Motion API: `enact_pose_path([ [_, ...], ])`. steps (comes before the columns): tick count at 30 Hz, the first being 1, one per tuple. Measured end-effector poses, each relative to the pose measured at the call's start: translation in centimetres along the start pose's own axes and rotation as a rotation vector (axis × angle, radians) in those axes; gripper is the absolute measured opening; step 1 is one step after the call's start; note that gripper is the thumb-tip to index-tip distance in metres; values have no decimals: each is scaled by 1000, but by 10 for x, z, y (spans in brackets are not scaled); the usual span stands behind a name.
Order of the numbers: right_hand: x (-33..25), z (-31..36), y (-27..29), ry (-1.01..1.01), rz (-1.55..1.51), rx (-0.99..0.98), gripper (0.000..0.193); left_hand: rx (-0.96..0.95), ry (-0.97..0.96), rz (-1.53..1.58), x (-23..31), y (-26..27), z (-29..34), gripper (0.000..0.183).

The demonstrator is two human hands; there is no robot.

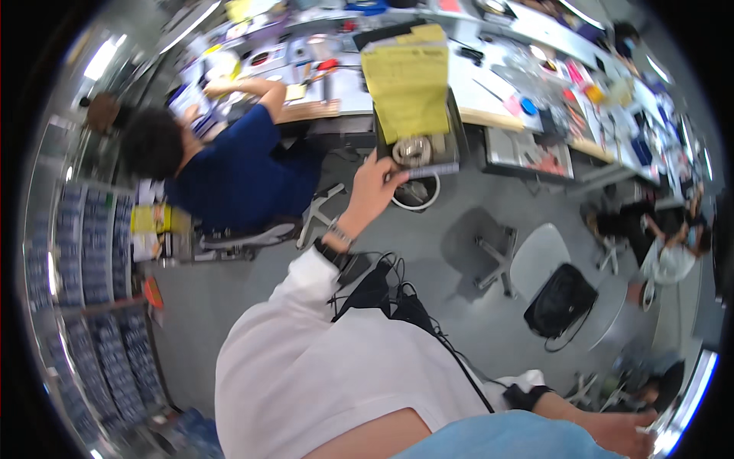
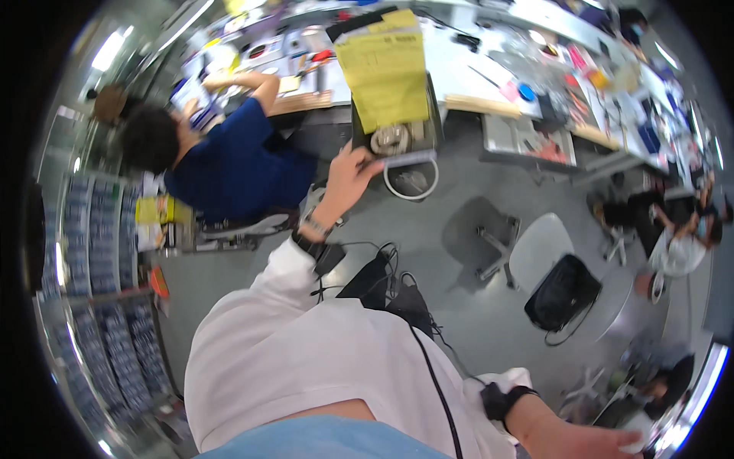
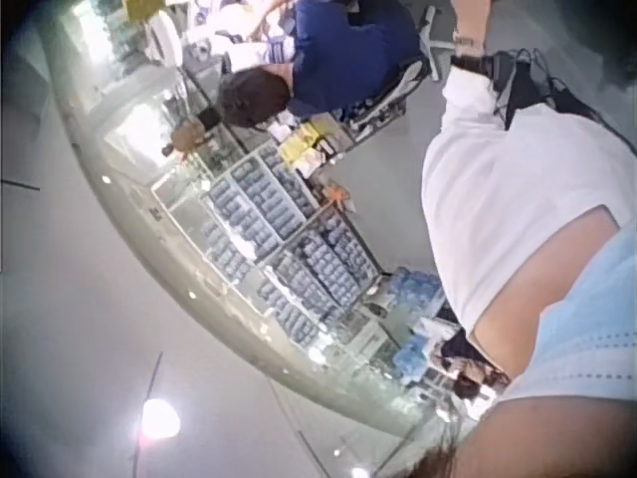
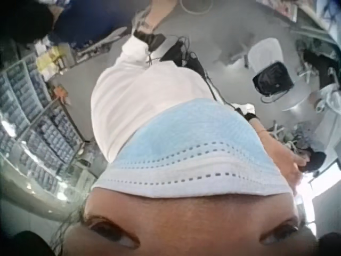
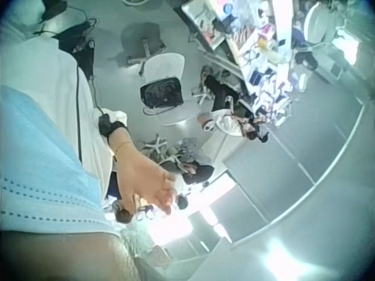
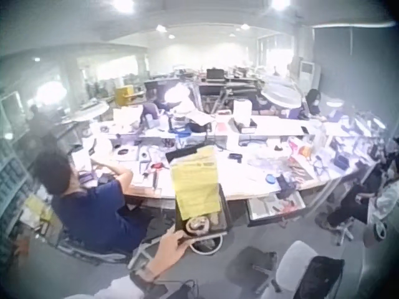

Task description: The technician is inspecting, adjusting, and documenting dental molds and prosthetics in a laboratory setting.

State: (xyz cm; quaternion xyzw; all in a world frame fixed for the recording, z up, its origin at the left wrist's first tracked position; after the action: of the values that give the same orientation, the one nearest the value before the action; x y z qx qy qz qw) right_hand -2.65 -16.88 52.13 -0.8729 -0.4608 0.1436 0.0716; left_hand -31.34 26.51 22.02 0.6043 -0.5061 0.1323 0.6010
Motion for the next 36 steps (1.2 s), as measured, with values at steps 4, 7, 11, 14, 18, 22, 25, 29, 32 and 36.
enact_pose_path([
  [4, 24, 55, -51, -163, 81, 147, 36, -1, 124, 51, 37, 116, 156, 19],
  [7, 38, 108, -176, -503, -514, -44, 39, 152, 217, -19, 61, 192, 270, 17],
  [11, -14, 165, -317, -626, -1122, -334, 49, 392, 471, -63, 62, 283, 431, 18],
  [14, -105, 220, -422, -610, -1315, -530, 56, 564, 576, -189, 66, 345, 554, 19],
  [18, -234, 295, -565, -476, -1390, -780, 59, 801, 724, -336, 68, 427, 690, 18],
  [22, -339, 327, -666, -409, -1536, -878, 61, 973, 887, -428, 67, 514, 788, 20],
  [25, -398, 356, -736, -380, -1657, -902, 44, 1144, 874, -445, 40, 566, 858, 19],
  [29, -451, 417, -842, -384, -1420, -1106, 46, 1222, 895, -505, -17, 646, 923, 18],
  [32, -454, 487, -928, -605, -1286, -1276, 25, 1297, 934, -460, -61, 704, 958, 17],
  [36, -489, 539, -1058, -806, -1119, -1298, 20, 1286, 986, -454, -110, 803, 998, 16],
])
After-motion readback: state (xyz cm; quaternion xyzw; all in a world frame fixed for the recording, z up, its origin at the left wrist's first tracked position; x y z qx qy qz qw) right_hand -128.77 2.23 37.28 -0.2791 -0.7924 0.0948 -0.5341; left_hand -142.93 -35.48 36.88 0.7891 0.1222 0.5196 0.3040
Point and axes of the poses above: each hand's wrist, its own z-axis away from the middle knuckle, its own y-axis out of the back of the hand, x = y × z, the point moved 10 cm from there along -z, towards the middle knuckle, and after that the axes turned 10 degrees about -x, right-handed, at the moved point
